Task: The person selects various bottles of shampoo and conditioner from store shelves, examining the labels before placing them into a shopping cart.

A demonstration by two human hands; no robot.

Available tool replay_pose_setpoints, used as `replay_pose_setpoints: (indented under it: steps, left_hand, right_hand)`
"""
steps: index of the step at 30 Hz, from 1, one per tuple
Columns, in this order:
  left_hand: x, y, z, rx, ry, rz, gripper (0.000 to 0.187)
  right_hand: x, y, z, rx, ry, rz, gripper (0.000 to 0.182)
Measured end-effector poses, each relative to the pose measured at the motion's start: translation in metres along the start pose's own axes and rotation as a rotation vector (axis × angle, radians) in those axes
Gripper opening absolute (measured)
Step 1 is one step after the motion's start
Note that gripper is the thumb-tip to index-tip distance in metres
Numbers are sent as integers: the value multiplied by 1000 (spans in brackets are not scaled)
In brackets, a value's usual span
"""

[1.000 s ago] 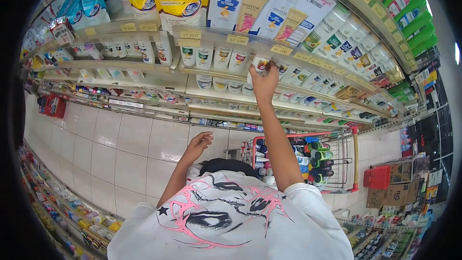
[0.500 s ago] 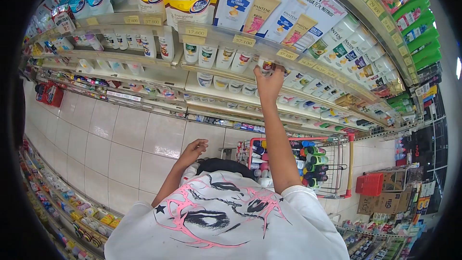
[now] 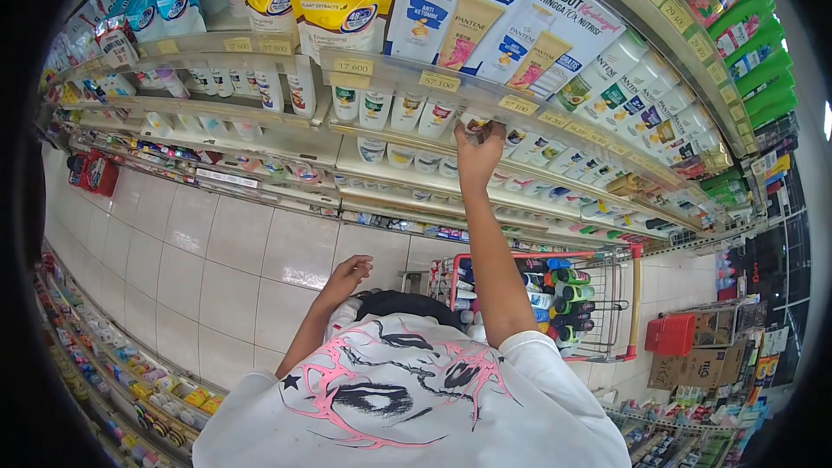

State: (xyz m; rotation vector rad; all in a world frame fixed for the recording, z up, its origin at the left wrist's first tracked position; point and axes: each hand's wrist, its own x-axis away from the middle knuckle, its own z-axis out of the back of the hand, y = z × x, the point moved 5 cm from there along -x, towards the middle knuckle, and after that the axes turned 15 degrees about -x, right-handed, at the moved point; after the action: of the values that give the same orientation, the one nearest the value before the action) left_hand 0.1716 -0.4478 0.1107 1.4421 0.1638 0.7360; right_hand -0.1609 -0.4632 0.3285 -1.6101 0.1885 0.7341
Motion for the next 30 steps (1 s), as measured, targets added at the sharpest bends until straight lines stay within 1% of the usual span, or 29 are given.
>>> replay_pose_setpoints:
  steps: [4, 6, 8, 9, 11, 12, 14, 18, 20, 28, 30]
  left_hand:
    - [3, 2, 4, -1, 7, 21, 33]
    - [5, 4, 7, 62, 27, 68, 35]
    - [2, 0, 6, 24, 7, 65, 34]
    - [1, -2, 5, -4, -7, 60, 34]
    - [-1, -1, 4, -16, -17, 50, 34]
    - [-2, -1, 4, -21, -22, 43, 35]
    - [-2, 1, 5, -33, -25, 45, 36]
    - [0, 2, 9, -55, -23, 67, 37]
    - [3, 9, 11, -44, -9, 87, 36]
    - [5, 15, 16, -25, 4, 117, 35]
    - [4, 10, 16, -82, -38, 118, 38]
  right_hand:
    - [-4, 4, -2, 4, -35, -20, 45]
    - [-5, 4, -3, -16, -49, -32, 45]
    - [-6, 8, -3, 61, -48, 38, 46]
    - [-6, 11, 0, 61, -39, 37, 46]
    - [-5, 9, 1, -31, -95, 1, 49]
    - [-5, 7, 4, -32, -88, -1, 49]
    - [-4, 9, 6, 11, -182, -61, 51]
    - [0, 36, 14, -98, -172, -74, 52]
    - [1, 40, 16, -99, -210, -173, 53]
    - [0, 30, 13, -92, -226, -212, 52]
    - [2, 31, 13, -91, -228, -214, 53]
